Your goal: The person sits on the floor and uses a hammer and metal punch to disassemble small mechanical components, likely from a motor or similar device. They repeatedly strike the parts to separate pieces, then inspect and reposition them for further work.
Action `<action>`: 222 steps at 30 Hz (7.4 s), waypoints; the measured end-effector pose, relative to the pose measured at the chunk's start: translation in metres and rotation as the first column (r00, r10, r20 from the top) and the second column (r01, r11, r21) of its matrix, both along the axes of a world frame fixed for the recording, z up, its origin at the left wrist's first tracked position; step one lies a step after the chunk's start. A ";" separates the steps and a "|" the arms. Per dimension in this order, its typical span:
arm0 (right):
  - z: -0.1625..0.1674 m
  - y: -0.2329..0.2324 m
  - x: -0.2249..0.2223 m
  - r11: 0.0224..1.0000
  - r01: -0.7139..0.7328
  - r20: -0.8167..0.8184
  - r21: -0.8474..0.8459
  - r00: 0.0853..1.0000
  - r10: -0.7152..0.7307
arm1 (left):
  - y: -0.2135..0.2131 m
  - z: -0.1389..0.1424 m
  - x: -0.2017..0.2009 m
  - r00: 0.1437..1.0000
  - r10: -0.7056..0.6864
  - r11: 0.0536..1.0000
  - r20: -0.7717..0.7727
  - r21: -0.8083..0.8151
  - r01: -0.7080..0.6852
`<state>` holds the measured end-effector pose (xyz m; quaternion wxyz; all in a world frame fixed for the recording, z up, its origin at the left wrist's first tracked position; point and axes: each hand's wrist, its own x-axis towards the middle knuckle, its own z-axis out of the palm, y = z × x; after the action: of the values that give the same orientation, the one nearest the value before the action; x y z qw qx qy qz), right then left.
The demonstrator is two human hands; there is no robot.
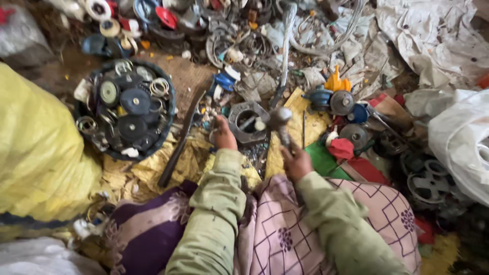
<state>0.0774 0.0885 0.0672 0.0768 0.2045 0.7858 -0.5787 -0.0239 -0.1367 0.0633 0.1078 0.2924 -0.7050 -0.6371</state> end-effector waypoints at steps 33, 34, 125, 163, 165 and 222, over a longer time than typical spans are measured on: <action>0.023 0.049 0.011 0.710 0.330 0.399 -0.622 0.914 -0.075 | 0.022 -0.053 0.001 0.729 -0.679 0.445 -0.081 -0.836 0.322; 0.024 0.049 0.010 0.698 0.353 0.411 -0.623 0.907 -0.092 | 0.022 -0.052 0.000 0.730 -0.681 0.441 -0.061 -0.830 0.342; 0.060 0.027 0.017 0.565 0.058 -0.060 -0.823 0.980 -0.188 | 0.114 0.066 0.083 0.683 -0.601 0.798 -0.415 -0.350 0.490; 0.067 0.024 0.024 0.877 -0.040 -0.121 -0.478 0.992 -0.020 | 0.058 0.067 0.028 0.964 -0.210 0.416 -0.160 0.878 0.236; 0.067 0.018 0.027 0.852 -0.022 -0.065 -0.523 0.998 -0.014 | 0.035 0.072 0.016 0.950 -0.285 0.488 -0.129 0.833 0.259; 0.036 0.039 0.007 0.533 0.370 0.324 -0.761 0.928 -0.182 | 0.067 -0.056 0.043 0.648 -0.583 0.196 0.490 -0.689 0.697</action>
<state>0.0843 0.1279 0.1028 0.1492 0.3273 0.3787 -0.8528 0.0192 -0.0700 0.0075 -0.0833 -0.0809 -0.9767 -0.1807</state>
